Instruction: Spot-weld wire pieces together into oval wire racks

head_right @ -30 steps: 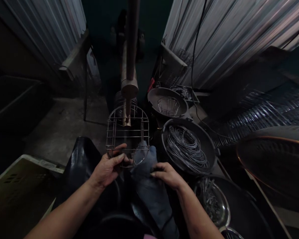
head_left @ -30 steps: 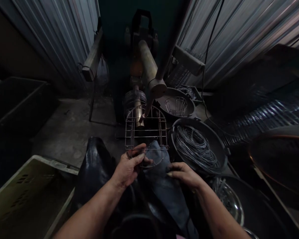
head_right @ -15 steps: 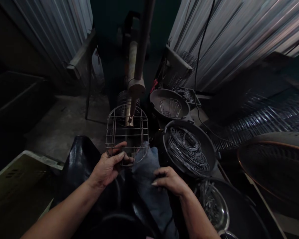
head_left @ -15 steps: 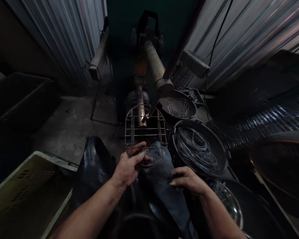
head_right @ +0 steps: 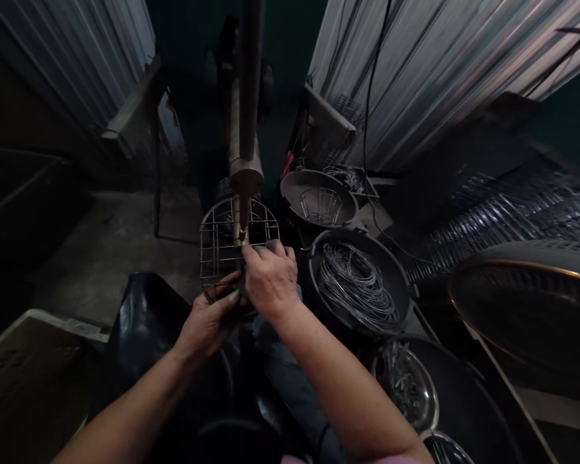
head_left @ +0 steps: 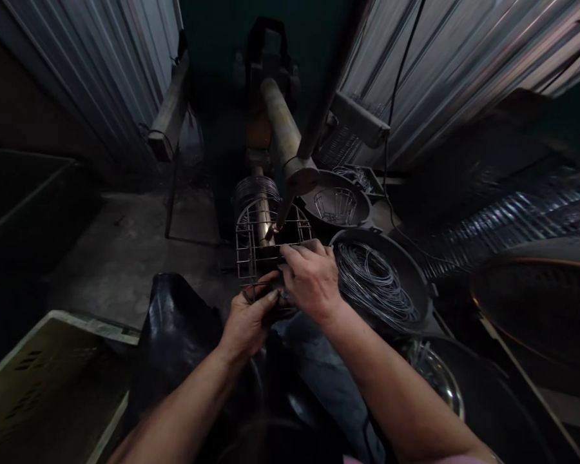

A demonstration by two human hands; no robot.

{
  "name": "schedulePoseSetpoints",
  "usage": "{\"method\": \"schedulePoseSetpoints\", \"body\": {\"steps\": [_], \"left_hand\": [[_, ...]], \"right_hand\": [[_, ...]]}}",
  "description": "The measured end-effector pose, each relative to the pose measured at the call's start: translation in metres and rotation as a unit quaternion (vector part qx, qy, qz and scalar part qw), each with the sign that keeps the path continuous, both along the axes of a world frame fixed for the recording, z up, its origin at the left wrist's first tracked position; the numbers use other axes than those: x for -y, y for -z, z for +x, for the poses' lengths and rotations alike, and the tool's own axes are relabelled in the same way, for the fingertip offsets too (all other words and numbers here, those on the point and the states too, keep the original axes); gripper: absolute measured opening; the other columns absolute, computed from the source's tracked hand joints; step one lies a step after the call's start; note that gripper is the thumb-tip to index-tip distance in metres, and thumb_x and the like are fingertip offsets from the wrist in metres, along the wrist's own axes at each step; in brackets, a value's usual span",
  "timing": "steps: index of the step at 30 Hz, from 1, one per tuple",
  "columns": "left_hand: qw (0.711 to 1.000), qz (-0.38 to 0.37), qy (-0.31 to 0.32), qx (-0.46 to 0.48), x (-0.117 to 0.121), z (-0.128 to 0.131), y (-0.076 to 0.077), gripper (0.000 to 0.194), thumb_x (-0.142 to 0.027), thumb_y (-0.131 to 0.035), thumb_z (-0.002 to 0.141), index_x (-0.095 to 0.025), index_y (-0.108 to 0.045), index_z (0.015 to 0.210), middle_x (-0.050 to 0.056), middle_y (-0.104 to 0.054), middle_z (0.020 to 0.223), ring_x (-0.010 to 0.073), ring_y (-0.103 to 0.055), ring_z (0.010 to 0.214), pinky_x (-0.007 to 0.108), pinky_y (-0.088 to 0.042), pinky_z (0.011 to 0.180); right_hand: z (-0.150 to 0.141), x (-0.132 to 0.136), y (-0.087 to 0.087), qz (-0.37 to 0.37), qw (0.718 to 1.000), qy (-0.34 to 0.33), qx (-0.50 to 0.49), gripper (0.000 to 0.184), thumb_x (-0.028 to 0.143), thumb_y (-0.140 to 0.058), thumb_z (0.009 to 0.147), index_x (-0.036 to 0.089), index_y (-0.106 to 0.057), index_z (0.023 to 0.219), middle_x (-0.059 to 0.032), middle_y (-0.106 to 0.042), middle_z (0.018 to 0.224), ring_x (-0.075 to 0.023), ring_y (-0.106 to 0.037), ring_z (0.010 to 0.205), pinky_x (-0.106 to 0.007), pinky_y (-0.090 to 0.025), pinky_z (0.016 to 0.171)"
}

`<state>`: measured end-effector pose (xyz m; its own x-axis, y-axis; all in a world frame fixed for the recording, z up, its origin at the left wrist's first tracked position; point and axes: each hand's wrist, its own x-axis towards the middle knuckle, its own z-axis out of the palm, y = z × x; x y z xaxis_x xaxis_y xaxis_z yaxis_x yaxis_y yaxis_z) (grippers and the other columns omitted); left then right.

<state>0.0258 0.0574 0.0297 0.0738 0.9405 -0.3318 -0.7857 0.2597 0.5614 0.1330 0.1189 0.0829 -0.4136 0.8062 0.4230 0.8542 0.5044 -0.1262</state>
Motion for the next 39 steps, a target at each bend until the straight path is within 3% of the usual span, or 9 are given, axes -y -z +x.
{"method": "schedulePoseSetpoints", "body": {"steps": [7,13,24,32,39], "left_hand": [[0.999,0.034,0.020,-0.020,0.001,-0.003,0.006,0.034,-0.014,-0.065,0.071,-0.016,-0.062,0.105,0.005,-0.066,0.078,0.0149,-0.062,0.067,0.029,-0.050,0.068],[0.998,0.050,0.037,-0.029,0.002,-0.003,0.013,0.037,-0.016,-0.062,0.074,-0.013,-0.059,0.110,0.008,-0.067,0.077,0.0171,-0.063,0.070,0.032,-0.049,0.072],[1.000,0.023,0.006,-0.014,-0.004,0.001,0.008,0.036,-0.016,-0.065,0.071,-0.014,-0.060,0.107,0.008,-0.066,0.080,0.0171,-0.062,0.071,0.032,-0.048,0.072],[1.000,0.018,0.008,0.023,-0.013,0.004,0.001,0.036,-0.017,-0.066,0.070,-0.015,-0.061,0.106,0.007,-0.065,0.080,0.0168,-0.061,0.070,0.032,-0.048,0.069],[0.999,0.014,0.003,0.037,-0.020,0.003,-0.011,0.037,-0.020,-0.066,0.069,-0.016,-0.061,0.106,0.005,-0.063,0.074,0.0157,-0.060,0.065,0.031,-0.049,0.065]], "right_hand": [[-0.001,-0.007,0.005,-0.044,0.994,-0.016,0.100,0.016,0.019,-0.045,0.082,0.021,-0.060,0.081,-0.0026,-0.064,0.074,-0.0190,-0.047,0.083,-0.034,-0.023,0.074],[-0.001,-0.018,0.001,-0.113,0.981,-0.054,0.147,0.010,0.020,-0.050,0.079,0.020,-0.059,0.075,-0.0012,-0.064,0.071,-0.0163,-0.051,0.074,-0.032,-0.021,0.069],[0.006,-0.027,0.009,-0.010,0.983,-0.129,0.128,0.018,0.015,-0.046,0.081,0.016,-0.062,0.089,-0.0038,-0.065,0.076,-0.0146,-0.052,0.073,-0.031,-0.026,0.072],[0.004,-0.038,-0.001,-0.003,0.982,-0.134,0.133,0.019,0.014,-0.046,0.080,0.018,-0.064,0.086,-0.0024,-0.065,0.073,-0.0145,-0.052,0.071,-0.030,-0.026,0.072],[0.001,-0.049,-0.013,-0.041,0.979,-0.135,0.149,0.022,0.014,-0.046,0.079,0.019,-0.065,0.089,-0.0020,-0.066,0.075,-0.0147,-0.054,0.072,-0.029,-0.026,0.074]]}}
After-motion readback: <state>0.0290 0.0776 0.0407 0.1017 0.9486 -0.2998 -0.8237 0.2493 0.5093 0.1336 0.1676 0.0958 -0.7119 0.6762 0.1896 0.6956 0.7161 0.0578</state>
